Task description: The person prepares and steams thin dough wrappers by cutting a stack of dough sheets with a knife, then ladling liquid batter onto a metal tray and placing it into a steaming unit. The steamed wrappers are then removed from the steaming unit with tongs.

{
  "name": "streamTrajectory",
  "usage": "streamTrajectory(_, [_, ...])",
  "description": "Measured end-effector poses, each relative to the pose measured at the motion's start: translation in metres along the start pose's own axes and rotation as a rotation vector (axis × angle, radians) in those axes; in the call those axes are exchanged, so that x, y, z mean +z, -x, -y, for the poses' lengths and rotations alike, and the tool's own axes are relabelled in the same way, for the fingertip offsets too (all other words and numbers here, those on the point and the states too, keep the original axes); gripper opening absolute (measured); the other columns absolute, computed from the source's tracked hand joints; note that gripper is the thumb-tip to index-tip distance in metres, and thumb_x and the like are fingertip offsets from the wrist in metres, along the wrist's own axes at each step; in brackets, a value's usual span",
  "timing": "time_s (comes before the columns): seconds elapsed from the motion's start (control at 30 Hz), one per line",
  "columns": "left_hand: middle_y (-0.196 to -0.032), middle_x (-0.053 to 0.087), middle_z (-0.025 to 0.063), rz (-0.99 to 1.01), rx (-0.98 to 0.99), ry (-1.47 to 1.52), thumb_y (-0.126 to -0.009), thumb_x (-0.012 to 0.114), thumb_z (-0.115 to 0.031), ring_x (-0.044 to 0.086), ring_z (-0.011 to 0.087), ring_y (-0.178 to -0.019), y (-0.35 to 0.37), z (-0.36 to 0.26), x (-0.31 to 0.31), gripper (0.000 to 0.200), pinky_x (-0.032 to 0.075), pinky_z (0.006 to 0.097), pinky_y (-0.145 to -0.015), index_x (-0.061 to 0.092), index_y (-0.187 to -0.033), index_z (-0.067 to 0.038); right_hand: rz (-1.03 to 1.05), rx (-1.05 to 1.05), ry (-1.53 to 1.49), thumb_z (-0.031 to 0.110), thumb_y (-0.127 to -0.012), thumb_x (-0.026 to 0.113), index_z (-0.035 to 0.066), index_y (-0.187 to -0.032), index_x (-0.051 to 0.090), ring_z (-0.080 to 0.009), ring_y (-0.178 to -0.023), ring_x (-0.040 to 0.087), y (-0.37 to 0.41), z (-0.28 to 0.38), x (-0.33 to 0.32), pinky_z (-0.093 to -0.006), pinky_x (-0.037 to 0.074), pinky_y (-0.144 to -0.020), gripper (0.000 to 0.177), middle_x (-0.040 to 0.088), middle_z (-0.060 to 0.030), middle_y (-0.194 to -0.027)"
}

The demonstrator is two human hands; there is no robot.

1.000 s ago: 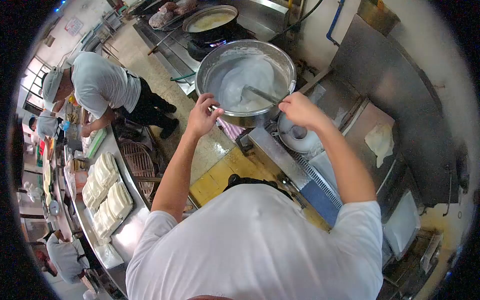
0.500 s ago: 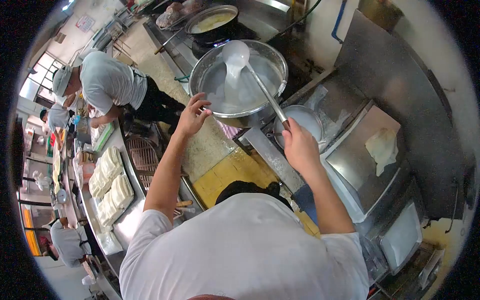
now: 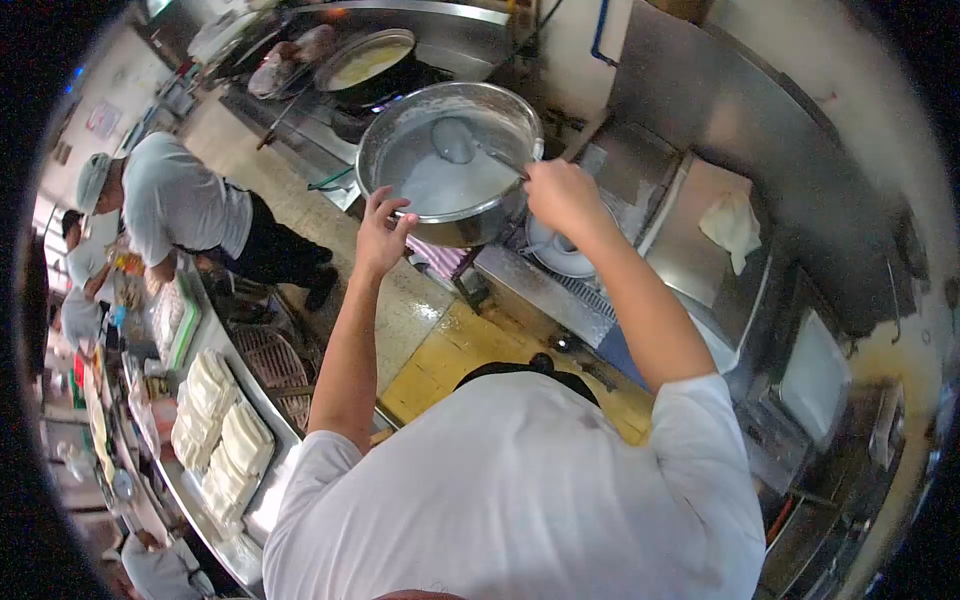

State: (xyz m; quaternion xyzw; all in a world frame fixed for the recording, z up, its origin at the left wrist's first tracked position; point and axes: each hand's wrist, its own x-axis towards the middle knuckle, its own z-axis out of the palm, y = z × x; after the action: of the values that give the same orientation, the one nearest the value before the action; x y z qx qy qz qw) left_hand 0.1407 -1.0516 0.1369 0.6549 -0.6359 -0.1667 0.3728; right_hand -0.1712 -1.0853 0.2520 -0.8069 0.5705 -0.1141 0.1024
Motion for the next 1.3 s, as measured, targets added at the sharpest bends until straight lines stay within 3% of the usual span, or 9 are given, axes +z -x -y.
streamTrajectory(0.2, [-0.146, 0.05, 0.0086, -0.08, 0.029, 0.11, -0.085, 0.077, -0.029, 0.067, 0.0258, -0.088, 0.006, -0.005, 0.003, 0.038, 0.054, 0.0377, -0.081, 0.069, -0.117, -0.009, 0.138, -0.061, -0.053, 0.024, -0.085, 0.061, -0.002, -0.094, 0.074, -0.0437, -0.098, 0.067, -0.053, -0.008, 0.032, -0.0484, 0.054, -0.089, 0.03, 0.07, -0.0261, -0.1])
streamTrajectory(0.37, [-0.149, 0.048, 0.0095, -0.116, 0.079, 0.101, -0.09, 0.073, -0.03, 0.066, 0.0234, -0.086, 0.007, 0.001, 0.013, 0.045, 0.054, 0.0353, -0.08, 0.064, -0.127, -0.006, -0.216, 0.033, -0.5, 0.026, -0.085, 0.068, -0.005, -0.125, 0.063, -0.0389, -0.104, 0.068, -0.018, -0.013, 0.04, -0.044, 0.053, -0.09, 0.051, 0.069, -0.0249, -0.115])
streamTrajectory(0.5, [-0.143, 0.051, 0.0138, -0.254, 0.167, 0.181, -0.093, 0.071, -0.018, 0.064, 0.0185, -0.087, 0.039, -0.032, 0.018, 0.043, 0.053, 0.0304, -0.076, 0.059, -0.132, -0.002, -0.222, 0.135, -0.672, 0.026, -0.083, 0.075, -0.004, -0.138, 0.053, -0.0332, -0.102, 0.069, 0.058, -0.038, 0.031, -0.0415, 0.053, -0.089, 0.066, 0.069, -0.0209, -0.118])
streamTrajectory(0.63, [-0.135, 0.054, 0.0153, -0.127, 0.242, 0.264, -0.095, 0.068, -0.01, 0.061, 0.0156, -0.09, 0.096, -0.059, 0.061, 0.033, 0.051, 0.0287, -0.073, 0.061, -0.126, -0.001, -0.238, 0.396, -0.839, 0.024, -0.083, 0.075, -0.003, -0.135, 0.056, -0.0276, -0.09, 0.07, 0.146, -0.136, 0.055, -0.0379, 0.054, -0.083, 0.062, 0.071, -0.0164, -0.109])
streamTrajectory(0.7, [-0.134, 0.054, 0.0152, -0.1, 0.34, 0.306, -0.095, 0.067, -0.009, 0.061, 0.015, -0.091, 0.128, -0.065, 0.1, 0.031, 0.051, 0.0285, -0.072, 0.061, -0.124, -0.001, -0.287, 0.5, -0.746, 0.018, -0.088, 0.071, -0.003, -0.141, 0.05, -0.0152, -0.077, 0.067, 0.195, -0.209, 0.062, -0.0306, 0.054, -0.06, 0.06, 0.07, -0.0078, -0.102])
streamTrajectory(0.77, [-0.131, 0.057, 0.0139, 0.136, 0.165, 0.468, -0.094, 0.067, -0.007, 0.062, 0.0147, -0.09, 0.157, -0.08, 0.13, 0.027, 0.052, 0.0273, -0.071, 0.063, -0.121, -0.001, -0.364, 0.699, -0.574, 0.021, -0.086, 0.074, -0.003, -0.133, 0.058, -0.0174, -0.081, 0.069, 0.243, -0.277, 0.056, -0.0315, 0.056, -0.067, 0.055, 0.072, -0.0104, -0.101])
streamTrajectory(0.83, [-0.13, 0.058, 0.0136, 0.245, 0.119, 0.431, -0.094, 0.066, -0.007, 0.063, 0.0147, -0.088, 0.176, -0.108, 0.147, 0.026, 0.052, 0.0268, -0.071, 0.064, -0.119, -0.001, -0.457, 0.791, -0.483, 0.027, -0.081, 0.075, -0.001, -0.122, 0.067, -0.0298, -0.103, 0.07, 0.296, -0.341, 0.046, -0.0375, 0.054, -0.09, 0.05, 0.072, -0.0193, -0.111])
streamTrajectory(1.07, [-0.125, 0.061, 0.0126, 0.463, 0.077, 0.36, -0.095, 0.068, -0.012, 0.063, 0.0138, -0.079, 0.205, -0.179, 0.216, 0.024, 0.052, 0.0266, -0.07, 0.066, -0.116, -0.001, -0.515, 1.097, -0.239, 0.027, -0.081, 0.074, -0.005, -0.108, 0.071, -0.0328, -0.098, 0.071, 0.451, -0.519, 0.011, -0.0398, 0.055, -0.087, 0.041, 0.073, -0.0232, -0.101])
streamTrajectory(1.3, [-0.119, 0.064, 0.0082, 0.589, -0.033, 0.23, -0.095, 0.066, -0.006, 0.062, 0.0116, -0.08, 0.228, -0.248, 0.262, 0.025, 0.051, 0.027, -0.071, 0.063, -0.12, 0.0, 0.001, 1.158, 0.133, 0.019, -0.082, 0.057, -0.002, -0.102, 0.071, -0.0438, -0.109, 0.065, 0.561, -0.683, 0.108, -0.0467, 0.052, -0.094, 0.033, 0.068, -0.026, -0.113])
